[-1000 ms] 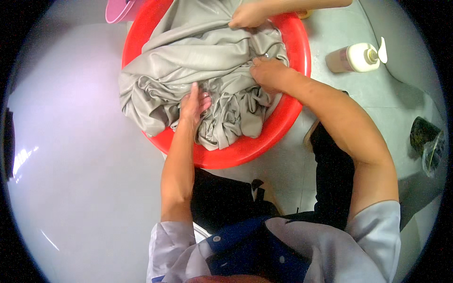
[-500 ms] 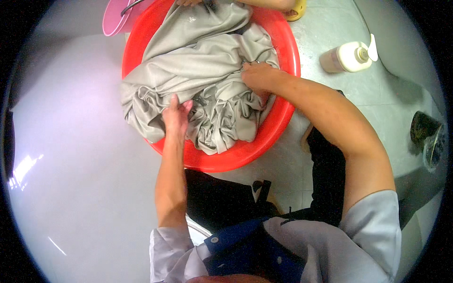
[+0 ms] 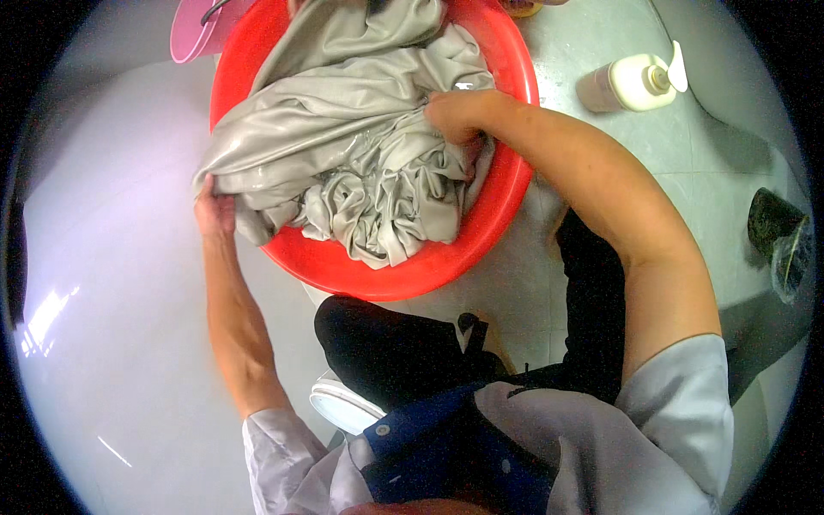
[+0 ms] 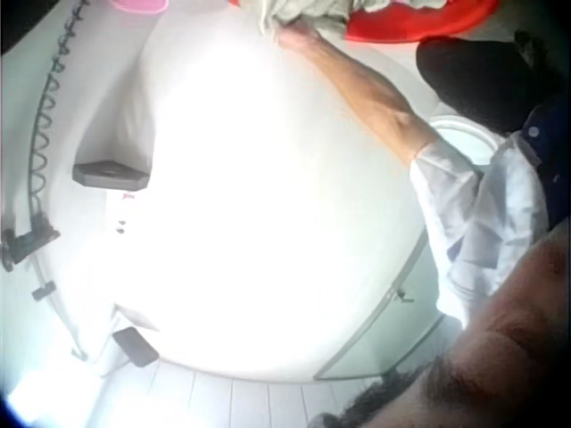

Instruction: The person is washing a large piece of grey fabric in a red plastic basin filled with water, scrubbing and agitating the material by hand alongside another person.

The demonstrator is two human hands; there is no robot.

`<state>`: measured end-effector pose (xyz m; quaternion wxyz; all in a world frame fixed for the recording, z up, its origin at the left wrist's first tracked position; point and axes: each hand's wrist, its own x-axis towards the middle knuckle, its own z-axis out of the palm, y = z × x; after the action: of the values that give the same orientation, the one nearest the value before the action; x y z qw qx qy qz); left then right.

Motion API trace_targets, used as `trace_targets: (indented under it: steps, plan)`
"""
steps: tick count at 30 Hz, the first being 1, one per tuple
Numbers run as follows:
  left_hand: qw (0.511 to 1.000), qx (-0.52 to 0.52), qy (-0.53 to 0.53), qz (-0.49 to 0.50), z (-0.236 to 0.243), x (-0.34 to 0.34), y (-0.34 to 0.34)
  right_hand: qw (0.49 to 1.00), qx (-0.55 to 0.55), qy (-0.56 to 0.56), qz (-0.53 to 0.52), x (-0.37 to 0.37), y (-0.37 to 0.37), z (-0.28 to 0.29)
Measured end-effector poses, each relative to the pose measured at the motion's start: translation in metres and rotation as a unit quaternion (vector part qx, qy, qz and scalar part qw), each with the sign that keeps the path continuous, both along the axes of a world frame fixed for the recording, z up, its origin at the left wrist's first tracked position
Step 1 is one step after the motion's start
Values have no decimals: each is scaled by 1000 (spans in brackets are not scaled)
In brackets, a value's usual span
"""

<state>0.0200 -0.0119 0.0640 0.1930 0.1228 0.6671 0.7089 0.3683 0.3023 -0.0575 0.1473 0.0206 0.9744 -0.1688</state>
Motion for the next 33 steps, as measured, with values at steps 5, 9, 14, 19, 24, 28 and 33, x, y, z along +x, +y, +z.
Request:
trace_targets:
  steps: [5, 9, 14, 19, 24, 28, 33]
  plan:
    - [992, -27, 119, -2, -57, 84, 12, 999, 4, -42, -30, -11, -8, 10]
    - [968, -100, 230, 29, -97, 184, 15, 998, 35, 42, -35, -8, -1, -11]
    - [818, -390, 396, -148, -163, 219, -8, 992, 22, 22, -120, -4, -44, 34]
    - [944, -243, 177, -138, -131, 194, 33, 957, -12, 279, -83, 4, -93, 59]
    - [986, -140, -84, -41, -129, 152, 49, 987, 138, 80, 22, -12, -133, 25]
    - [980, -95, -174, -22, -131, 139, 42, 981, 145, 6, 128, 4, -138, 27]
    - [992, 45, -80, -82, -81, 89, 6, 979, 127, -19, 156, 23, -141, 29]
